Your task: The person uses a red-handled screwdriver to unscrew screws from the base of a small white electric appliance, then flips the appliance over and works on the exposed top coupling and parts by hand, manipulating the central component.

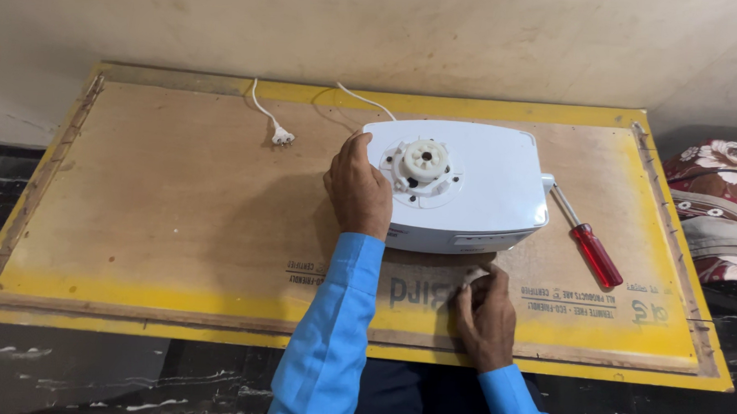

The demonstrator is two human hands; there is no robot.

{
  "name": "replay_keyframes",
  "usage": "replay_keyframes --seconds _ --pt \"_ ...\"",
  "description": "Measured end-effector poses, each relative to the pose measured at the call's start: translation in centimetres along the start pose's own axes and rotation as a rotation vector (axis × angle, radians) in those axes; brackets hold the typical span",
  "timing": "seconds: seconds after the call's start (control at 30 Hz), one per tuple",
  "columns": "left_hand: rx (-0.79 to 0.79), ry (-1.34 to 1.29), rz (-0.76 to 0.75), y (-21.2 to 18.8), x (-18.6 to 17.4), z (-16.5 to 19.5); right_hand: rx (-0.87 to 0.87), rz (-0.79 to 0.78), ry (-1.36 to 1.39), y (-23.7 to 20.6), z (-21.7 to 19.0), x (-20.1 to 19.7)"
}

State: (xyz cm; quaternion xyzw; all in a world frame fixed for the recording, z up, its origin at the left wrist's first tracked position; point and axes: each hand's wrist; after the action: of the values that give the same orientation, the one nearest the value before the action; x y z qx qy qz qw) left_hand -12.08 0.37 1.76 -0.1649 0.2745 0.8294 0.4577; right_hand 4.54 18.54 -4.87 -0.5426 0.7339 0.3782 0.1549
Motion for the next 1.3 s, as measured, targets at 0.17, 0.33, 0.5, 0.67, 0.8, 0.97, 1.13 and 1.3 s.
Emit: replay_keyframes --seconds 0.17,0.33,0.5,0.67,0.8,0.97,1.13,1.3 --pt "0.007 -0.017 0.003 -0.2 0.1 -0.2 -0.076 -0.052 -0.165 -0.1 0.2 0.9" --pt "-0.012 -0.022 -0.001 0.0 0.2 -0.1 -0.065 -0.035 -0.22 0.8 -0.1 0.9" --pt "-0.021 -0.024 0.005 0.0 0.2 0.0 -0.063 -0.013 -0.19 0.8 -0.1 1.0" --pt "-0.026 -0.018 0.002 0.0 0.0 -0.1 -0.079 0.006 -0.178 0.8 0.2 1.3" --pt "-0.011 -0.016 0.006 0.2 -0.1 -0.3 -0.082 0.024 -0.168 0.7 0.2 1.5" --pt "-0.004 -0.013 0.016 0.1 -0.1 -0.5 -0.076 0.041 -0.147 0.7 0.2 1.6" --pt "-0.007 0.0 0.014 0.5 0.2 -0.8 -0.08 0.048 -0.13 0.9 0.3 1.8" --pt "0.002 0.001 0.008 0.6 0.8 -1.5 -0.074 0.061 -0.133 1.0 0.4 2.0"
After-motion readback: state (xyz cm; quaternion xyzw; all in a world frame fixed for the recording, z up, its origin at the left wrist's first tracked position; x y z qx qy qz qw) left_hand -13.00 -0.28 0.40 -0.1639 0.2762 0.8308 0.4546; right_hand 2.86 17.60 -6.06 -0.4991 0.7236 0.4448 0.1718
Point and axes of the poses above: each hand's wrist, its own y-axis towards the middle knuckle, its own x-axis out of the palm, z = x × y, and after that the axes turned 13 degrees about -x, right-handed
